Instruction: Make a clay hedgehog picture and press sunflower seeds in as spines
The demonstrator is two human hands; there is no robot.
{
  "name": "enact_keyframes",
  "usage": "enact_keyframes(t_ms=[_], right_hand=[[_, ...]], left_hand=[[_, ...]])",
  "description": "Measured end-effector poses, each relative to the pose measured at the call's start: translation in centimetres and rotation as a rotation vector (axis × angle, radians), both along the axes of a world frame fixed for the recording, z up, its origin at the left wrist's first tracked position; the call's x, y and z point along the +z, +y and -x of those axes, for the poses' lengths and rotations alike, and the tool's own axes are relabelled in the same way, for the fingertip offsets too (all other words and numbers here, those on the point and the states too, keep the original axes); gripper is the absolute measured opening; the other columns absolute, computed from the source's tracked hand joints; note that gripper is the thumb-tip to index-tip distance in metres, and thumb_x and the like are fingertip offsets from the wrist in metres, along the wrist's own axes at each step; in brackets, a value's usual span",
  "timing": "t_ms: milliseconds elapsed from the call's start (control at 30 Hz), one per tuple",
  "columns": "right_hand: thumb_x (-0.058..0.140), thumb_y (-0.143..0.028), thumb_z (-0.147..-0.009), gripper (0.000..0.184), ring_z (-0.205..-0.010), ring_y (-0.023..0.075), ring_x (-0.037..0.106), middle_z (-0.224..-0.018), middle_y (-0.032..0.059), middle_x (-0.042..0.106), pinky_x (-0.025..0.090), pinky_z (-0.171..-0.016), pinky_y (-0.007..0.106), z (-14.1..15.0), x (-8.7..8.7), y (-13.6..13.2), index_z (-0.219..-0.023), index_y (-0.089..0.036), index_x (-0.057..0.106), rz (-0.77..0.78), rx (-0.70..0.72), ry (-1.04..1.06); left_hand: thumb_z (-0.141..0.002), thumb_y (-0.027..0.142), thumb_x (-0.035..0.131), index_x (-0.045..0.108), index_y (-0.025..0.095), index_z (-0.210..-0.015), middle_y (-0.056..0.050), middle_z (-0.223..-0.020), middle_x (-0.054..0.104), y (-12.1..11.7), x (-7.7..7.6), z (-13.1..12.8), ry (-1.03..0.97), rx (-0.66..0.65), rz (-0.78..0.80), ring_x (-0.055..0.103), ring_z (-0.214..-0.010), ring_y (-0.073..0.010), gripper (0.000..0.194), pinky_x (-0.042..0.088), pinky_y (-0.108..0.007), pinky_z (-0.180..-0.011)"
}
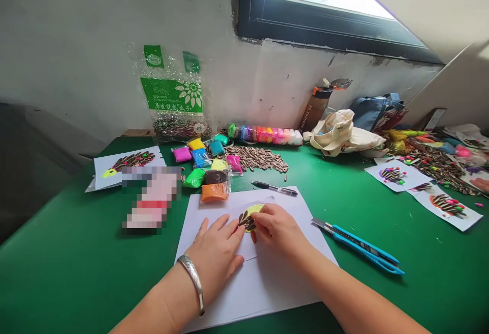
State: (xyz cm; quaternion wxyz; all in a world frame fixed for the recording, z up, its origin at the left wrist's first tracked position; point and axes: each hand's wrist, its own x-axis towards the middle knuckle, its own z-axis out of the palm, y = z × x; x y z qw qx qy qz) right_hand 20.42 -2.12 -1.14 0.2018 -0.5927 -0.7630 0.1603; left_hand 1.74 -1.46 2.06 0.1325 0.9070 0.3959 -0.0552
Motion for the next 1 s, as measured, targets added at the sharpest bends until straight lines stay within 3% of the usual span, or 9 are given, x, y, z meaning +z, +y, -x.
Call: enact_keyframes(t_ms=[133,233,367,467,733,1000], right_hand=[[0.055,-0.011,-0.081,0.022,-0.075,0.0144,0.054,-0.077,0.0039,0.060,0.037,-0.068,0.024,0.0,0.4,-0.1,-0.066,-0.020,0.069,0.003,-0.004,-0.017],[0.051,-0.012,-0.084,0.022,-0.073,0.0141,0.054,-0.079,0.0043,0.061,0.037,-0.066,0.024,-0.6,1.2,0.8,-0.080,-0.020,0.072,-0.038,-0.043,-0.063],[0.047,-0.016,-0.089,0.026,-0.077,0.0148,0.055,-0.083,0.0043,0.063,0.035,-0.066,0.024,-2.2,2.8,4.4,-0.091,-0.021,0.072,-0.097,-0.033,-0.212],[0.044,-0.013,-0.089,0.029,-0.080,0.0151,0.056,-0.082,0.0048,0.064,0.035,-0.066,0.024,-2.9,3.5,7.9,-0.083,-0.020,0.071,-0.081,-0.045,-0.323],[0.052,-0.016,-0.082,0.020,-0.085,0.0203,0.056,-0.083,0.0084,0.065,0.037,-0.072,0.028,0.2,2.0,14.2,-0.079,-0.019,0.071,-0.088,-0.027,-0.377],[0.048,-0.016,-0.083,0.027,-0.096,0.0255,0.053,-0.100,0.0137,0.063,0.038,-0.078,0.032,0.7,1.9,18.1,-0.098,-0.018,0.070,-0.099,-0.140,-0.336]], left_hand=[[-0.085,0.021,0.057,0.052,0.021,-0.131,-0.009,-0.136,0.055,0.0,0.3,-0.1,0.004,0.001,0.009,0.041,-0.130,-0.0327,0.046,0.034,-0.063,-0.105],[-0.085,0.021,0.056,0.053,0.021,-0.130,-0.008,-0.135,0.056,0.2,0.2,0.0,-0.002,-0.010,0.020,0.042,-0.129,-0.0324,0.045,0.035,-0.061,-0.105],[-0.084,0.022,0.055,0.053,0.021,-0.131,-0.010,-0.135,0.055,0.3,-0.2,0.1,-0.015,-0.005,0.021,0.043,-0.128,-0.0332,0.047,0.034,-0.065,-0.103],[-0.083,0.022,0.056,0.052,0.022,-0.132,-0.010,-0.136,0.054,0.3,-0.2,0.1,-0.023,0.010,0.019,0.042,-0.128,-0.0332,0.049,0.033,-0.066,-0.104],[-0.079,0.025,0.061,0.049,0.023,-0.135,-0.011,-0.138,0.053,0.1,0.6,0.2,-0.017,0.024,0.060,0.041,-0.131,-0.0335,0.057,0.031,-0.064,-0.106],[-0.080,0.028,0.063,0.045,0.024,-0.138,-0.011,-0.142,0.049,0.3,-0.4,0.3,0.016,0.031,0.080,0.037,-0.134,-0.0352,0.061,0.027,-0.067,-0.106]])
